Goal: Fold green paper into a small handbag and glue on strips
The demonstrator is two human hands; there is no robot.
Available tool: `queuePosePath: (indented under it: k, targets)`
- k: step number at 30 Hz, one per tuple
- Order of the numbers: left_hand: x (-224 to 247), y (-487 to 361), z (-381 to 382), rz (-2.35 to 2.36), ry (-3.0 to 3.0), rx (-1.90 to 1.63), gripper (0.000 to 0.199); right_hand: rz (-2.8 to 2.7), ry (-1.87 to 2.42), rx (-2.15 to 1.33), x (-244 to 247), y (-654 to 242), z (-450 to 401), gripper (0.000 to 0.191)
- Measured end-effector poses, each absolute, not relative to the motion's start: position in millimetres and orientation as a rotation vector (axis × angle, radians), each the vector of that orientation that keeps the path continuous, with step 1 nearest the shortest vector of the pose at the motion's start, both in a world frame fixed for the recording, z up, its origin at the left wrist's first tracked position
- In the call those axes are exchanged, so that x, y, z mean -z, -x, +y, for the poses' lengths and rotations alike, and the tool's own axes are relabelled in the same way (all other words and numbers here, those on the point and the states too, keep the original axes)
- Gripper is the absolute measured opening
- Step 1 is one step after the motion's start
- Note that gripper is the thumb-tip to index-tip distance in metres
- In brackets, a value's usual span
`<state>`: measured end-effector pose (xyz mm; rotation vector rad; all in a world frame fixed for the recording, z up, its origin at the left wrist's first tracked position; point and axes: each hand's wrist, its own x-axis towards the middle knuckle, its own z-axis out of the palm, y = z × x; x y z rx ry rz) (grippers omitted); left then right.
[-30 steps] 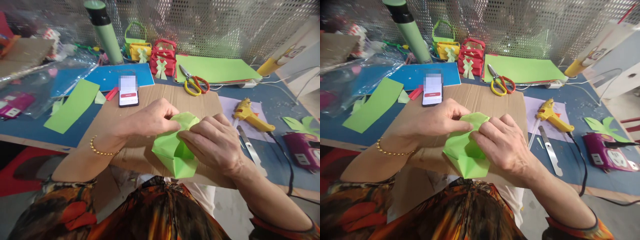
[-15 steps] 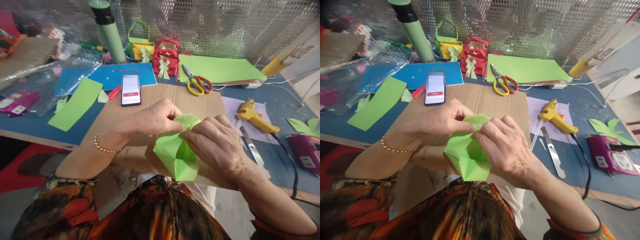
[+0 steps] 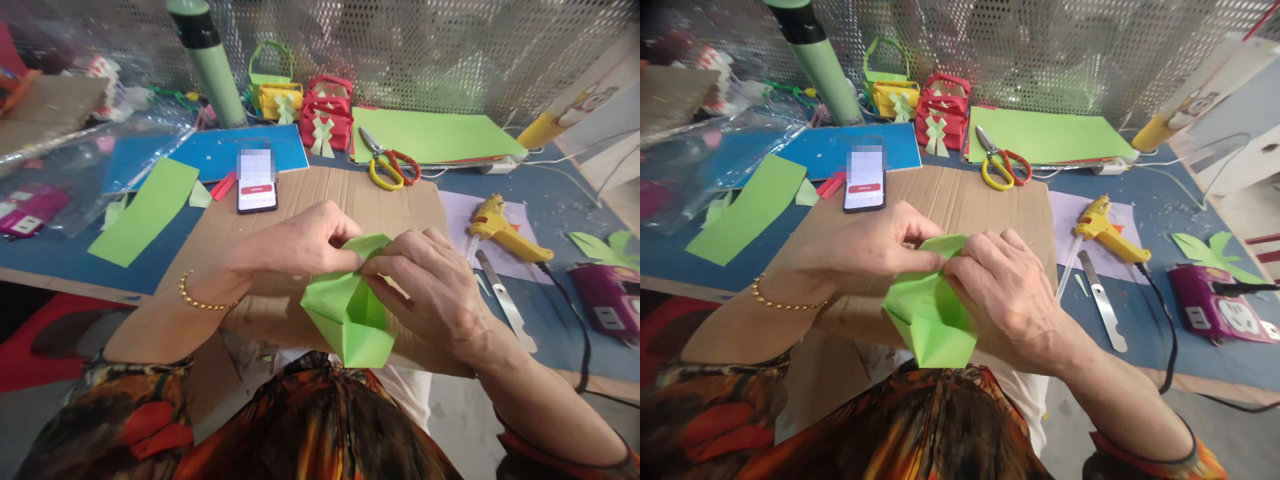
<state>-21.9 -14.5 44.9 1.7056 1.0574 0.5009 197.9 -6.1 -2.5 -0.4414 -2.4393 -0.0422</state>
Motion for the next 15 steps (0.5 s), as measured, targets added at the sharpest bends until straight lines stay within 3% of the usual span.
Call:
queuePosePath:
  k: [15]
  targets:
    - [-41.8, 19.7, -15.7, 1.133, -1.835, -0.492, 0.033, -2.375, 0.581, -0.078, -0.6, -193.2, -12.1, 0.017]
